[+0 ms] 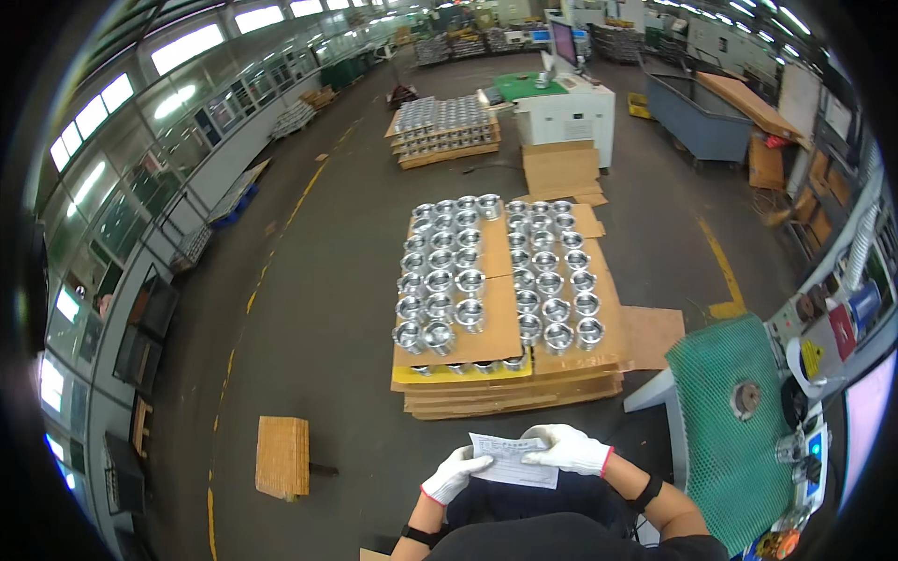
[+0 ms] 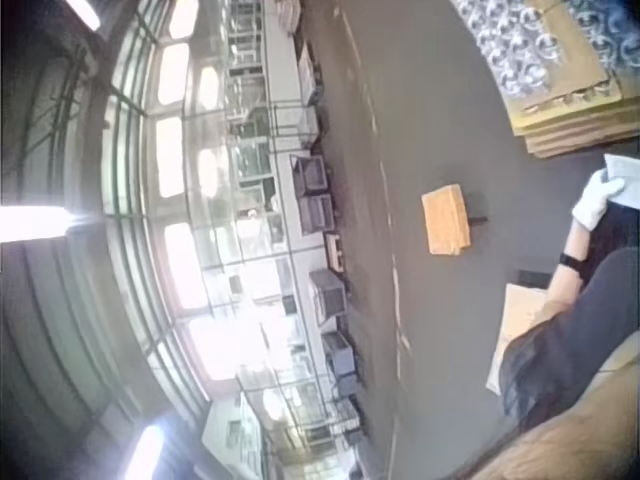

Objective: The person moves pistons from a stack to a laser marking machine, places them under the laser, and returns them to the stack. After moving a paper slip, the person pulls a pallet jack across the factory floor.

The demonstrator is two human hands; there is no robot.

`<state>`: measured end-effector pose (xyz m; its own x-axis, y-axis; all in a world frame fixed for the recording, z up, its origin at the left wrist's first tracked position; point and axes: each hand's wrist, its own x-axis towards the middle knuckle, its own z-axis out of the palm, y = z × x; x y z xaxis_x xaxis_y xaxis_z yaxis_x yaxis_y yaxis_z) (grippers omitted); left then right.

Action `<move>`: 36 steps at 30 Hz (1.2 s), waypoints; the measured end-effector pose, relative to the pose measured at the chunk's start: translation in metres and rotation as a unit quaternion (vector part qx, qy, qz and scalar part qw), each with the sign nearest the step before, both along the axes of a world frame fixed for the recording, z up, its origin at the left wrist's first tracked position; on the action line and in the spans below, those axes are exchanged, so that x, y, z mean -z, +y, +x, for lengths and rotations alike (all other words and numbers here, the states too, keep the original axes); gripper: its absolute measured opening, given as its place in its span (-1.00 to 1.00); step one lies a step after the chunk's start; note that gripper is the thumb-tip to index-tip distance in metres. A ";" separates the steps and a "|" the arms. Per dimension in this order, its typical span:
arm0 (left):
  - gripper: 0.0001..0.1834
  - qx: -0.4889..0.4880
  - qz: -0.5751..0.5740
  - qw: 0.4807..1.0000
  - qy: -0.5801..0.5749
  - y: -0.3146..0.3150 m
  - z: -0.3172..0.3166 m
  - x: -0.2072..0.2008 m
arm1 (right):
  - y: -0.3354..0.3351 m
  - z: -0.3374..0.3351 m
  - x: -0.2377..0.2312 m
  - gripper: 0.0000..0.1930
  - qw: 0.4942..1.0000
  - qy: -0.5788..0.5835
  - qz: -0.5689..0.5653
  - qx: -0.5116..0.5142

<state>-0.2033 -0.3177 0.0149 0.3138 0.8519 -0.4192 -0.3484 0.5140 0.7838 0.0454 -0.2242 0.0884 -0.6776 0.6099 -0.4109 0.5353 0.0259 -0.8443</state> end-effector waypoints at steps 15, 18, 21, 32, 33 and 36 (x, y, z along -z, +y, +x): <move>-0.73 -0.404 -0.162 0.889 0.143 0.076 -0.088 0.049 | 0.220 -0.134 0.123 -0.33 0.973 0.015 -0.212 0.088; -0.73 -0.406 -0.198 0.881 0.141 0.110 -0.091 0.064 | 0.287 -0.165 0.187 -0.34 0.956 -0.034 -0.249 0.150; -0.73 -0.419 -0.238 0.868 0.122 0.141 -0.096 0.073 | 0.330 -0.211 0.233 -0.26 0.951 -0.032 -0.233 0.201; -0.68 -0.372 -0.348 0.856 0.087 0.236 -0.074 0.148 | 0.385 -0.215 0.327 -0.67 0.963 -0.207 0.000 0.171; -0.68 -0.360 -0.359 0.857 0.080 0.242 -0.071 0.158 | 0.386 -0.204 0.324 -0.71 0.964 -0.148 -0.085 0.203; -0.67 -0.338 -0.346 0.872 0.077 0.265 -0.070 0.184 | 0.379 -0.170 0.289 -0.75 0.934 -0.093 -0.221 0.263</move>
